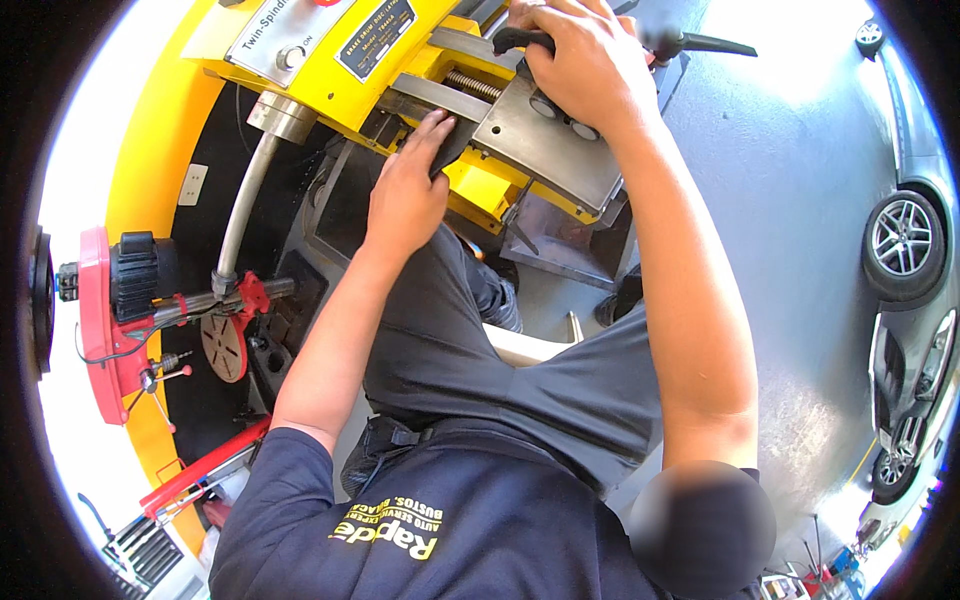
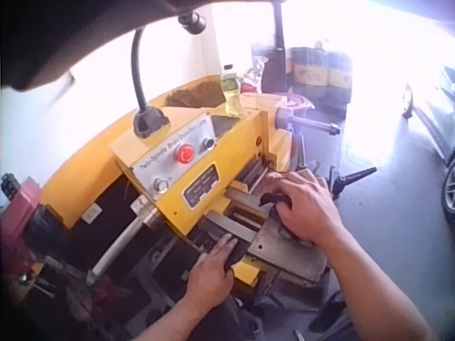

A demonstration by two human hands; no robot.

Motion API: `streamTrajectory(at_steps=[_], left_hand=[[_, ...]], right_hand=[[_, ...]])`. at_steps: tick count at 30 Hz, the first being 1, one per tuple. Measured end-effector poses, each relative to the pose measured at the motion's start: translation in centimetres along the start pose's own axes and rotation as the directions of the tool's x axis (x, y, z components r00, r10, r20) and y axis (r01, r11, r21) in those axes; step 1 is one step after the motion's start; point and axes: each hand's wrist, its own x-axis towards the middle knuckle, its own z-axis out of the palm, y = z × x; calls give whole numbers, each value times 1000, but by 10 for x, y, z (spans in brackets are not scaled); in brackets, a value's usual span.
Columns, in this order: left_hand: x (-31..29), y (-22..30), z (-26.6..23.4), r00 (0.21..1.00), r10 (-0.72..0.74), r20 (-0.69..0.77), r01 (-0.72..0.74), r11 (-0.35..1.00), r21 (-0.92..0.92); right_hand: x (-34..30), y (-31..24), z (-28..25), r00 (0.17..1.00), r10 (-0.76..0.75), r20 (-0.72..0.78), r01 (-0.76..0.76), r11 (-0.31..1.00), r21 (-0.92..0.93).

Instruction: The person sits in front of a yellow twin-spindle brake drum lathe and repeatedly rubs brake pads against the machine's metal surfaces using a cloth. The person flips the pads and wipes different sides, then places them on the machine.

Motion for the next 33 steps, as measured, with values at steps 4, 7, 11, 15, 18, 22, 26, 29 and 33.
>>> streamTrajectory(at_steps=[4, 7, 11, 15, 18, 22, 26, 29, 33], left_hand=[[3, -17, -9, 996, -41, 82, 64, 953, -297], [5, -22, -16, 989, -82, 124, 135, 849, -511], [-2, -35, -30, 917, -297, 266, 378, 439, -815], [-11, -35, -43, 838, -329, 436, 383, -216, -898], [-11, -41, -25, 883, -353, 309, 314, -44, -948], [-14, -35, -12, 926, -376, 37, 210, 429, -879], [-9, -26, -12, 975, -176, -135, 49, 766, -641], [-3, -13, -5, 983, -154, -104, 65, 807, -587], [-1, -7, -6, 993, -115, -33, 95, 926, -366]], right_hand=[[5, -4, -6, 1000, -20, 4, 19, 996, 88], [8, -3, -10, 1000, 9, 11, -11, 983, 183], [14, -32, -40, 995, 20, -97, 0, 980, 200], [8, -70, -50, 998, -27, -53, 31, 998, 62], [-10, -77, -35, 929, 15, 370, 45, 987, -154], [-2, -95, -40, 886, 55, 460, 69, 966, -249], [41, -92, -44, 769, 96, 632, 44, 978, -203], [50, -77, -34, 754, 82, 652, 50, 982, -181], [37, -84, -20, 800, 81, 595, 99, 960, -263]])
